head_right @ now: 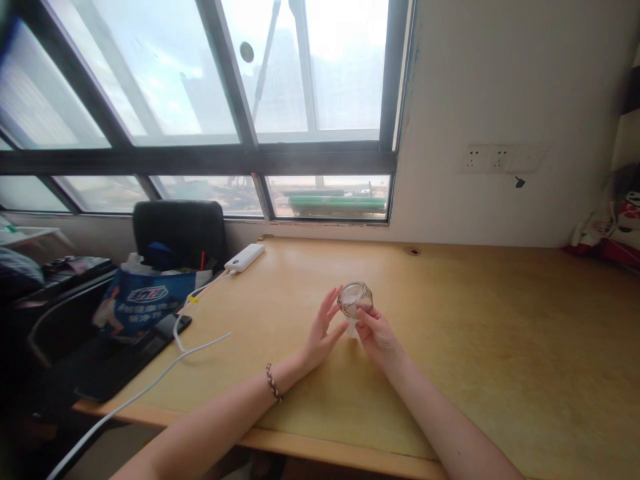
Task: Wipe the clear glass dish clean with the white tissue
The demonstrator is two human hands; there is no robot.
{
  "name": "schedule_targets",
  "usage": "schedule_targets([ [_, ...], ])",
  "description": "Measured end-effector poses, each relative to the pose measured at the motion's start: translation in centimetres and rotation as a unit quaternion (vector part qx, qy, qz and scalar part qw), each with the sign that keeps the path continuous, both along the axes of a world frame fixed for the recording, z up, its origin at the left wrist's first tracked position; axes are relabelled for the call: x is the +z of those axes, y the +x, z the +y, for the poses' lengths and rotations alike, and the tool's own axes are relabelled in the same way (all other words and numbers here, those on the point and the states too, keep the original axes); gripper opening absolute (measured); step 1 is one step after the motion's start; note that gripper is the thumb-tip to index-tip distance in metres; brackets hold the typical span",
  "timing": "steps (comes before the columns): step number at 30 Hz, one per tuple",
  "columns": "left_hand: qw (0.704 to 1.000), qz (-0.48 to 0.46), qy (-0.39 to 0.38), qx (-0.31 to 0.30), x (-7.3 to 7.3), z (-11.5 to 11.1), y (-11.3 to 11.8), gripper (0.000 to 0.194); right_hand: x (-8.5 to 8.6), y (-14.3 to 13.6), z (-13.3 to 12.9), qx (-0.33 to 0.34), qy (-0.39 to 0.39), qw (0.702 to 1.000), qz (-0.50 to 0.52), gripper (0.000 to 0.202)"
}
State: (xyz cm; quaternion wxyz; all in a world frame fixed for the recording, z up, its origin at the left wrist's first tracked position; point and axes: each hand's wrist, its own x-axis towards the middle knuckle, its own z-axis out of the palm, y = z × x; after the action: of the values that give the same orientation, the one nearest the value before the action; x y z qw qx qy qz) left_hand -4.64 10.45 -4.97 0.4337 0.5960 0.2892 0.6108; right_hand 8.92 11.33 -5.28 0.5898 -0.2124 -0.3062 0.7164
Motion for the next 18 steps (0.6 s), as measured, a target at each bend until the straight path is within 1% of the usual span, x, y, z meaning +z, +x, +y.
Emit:
schedule_targets([
  [1,0.999,-0.045,-0.030,-0.005,-0.2,0.3,0.1,0.059,0.1,0.3,0.2,-0.011,-0.006,1.000,0.021,0.012],
  [2,0.994,-0.083,-0.071,-0.016,-0.5,0.5,0.1,0.054,0.2,0.6,0.4,-0.020,-0.008,0.999,0.034,0.011],
  [3,0.986,-0.108,-0.121,-0.040,-0.8,0.8,0.3,0.046,0.4,0.9,0.6,-0.023,-0.005,0.999,0.042,0.010],
  [4,0.974,-0.118,-0.174,-0.080,-1.1,1.0,0.4,0.040,0.5,1.1,0.6,-0.021,0.003,0.999,0.043,0.010],
  [6,0.941,-0.117,-0.261,-0.182,-1.5,1.1,0.6,0.035,0.7,1.2,0.6,0.000,0.022,0.999,0.035,0.012],
  [7,0.923,-0.118,-0.287,-0.229,-1.6,1.0,0.7,0.036,0.8,1.2,0.5,0.018,0.030,0.999,0.027,0.014],
  [8,0.909,-0.125,-0.300,-0.260,-1.6,1.0,0.7,0.039,0.8,1.0,0.3,0.037,0.037,0.998,0.017,0.017],
  [9,0.901,-0.136,-0.306,-0.276,-1.5,0.9,0.6,0.041,0.9,0.9,0.1,0.053,0.045,0.998,0.009,0.019],
  [11,0.894,-0.164,-0.314,-0.274,-1.4,0.8,0.4,0.041,1.0,0.5,-0.3,0.069,0.061,0.996,-0.003,0.021],
  [14,0.890,-0.195,-0.323,-0.257,-1.0,1.1,0.0,0.037,1.3,0.3,-0.5,0.063,0.083,0.994,-0.014,0.023],
  [18,0.878,-0.222,-0.325,-0.273,-0.6,1.5,-0.4,0.041,1.9,0.6,-0.4,0.072,0.083,0.994,-0.020,0.022],
])
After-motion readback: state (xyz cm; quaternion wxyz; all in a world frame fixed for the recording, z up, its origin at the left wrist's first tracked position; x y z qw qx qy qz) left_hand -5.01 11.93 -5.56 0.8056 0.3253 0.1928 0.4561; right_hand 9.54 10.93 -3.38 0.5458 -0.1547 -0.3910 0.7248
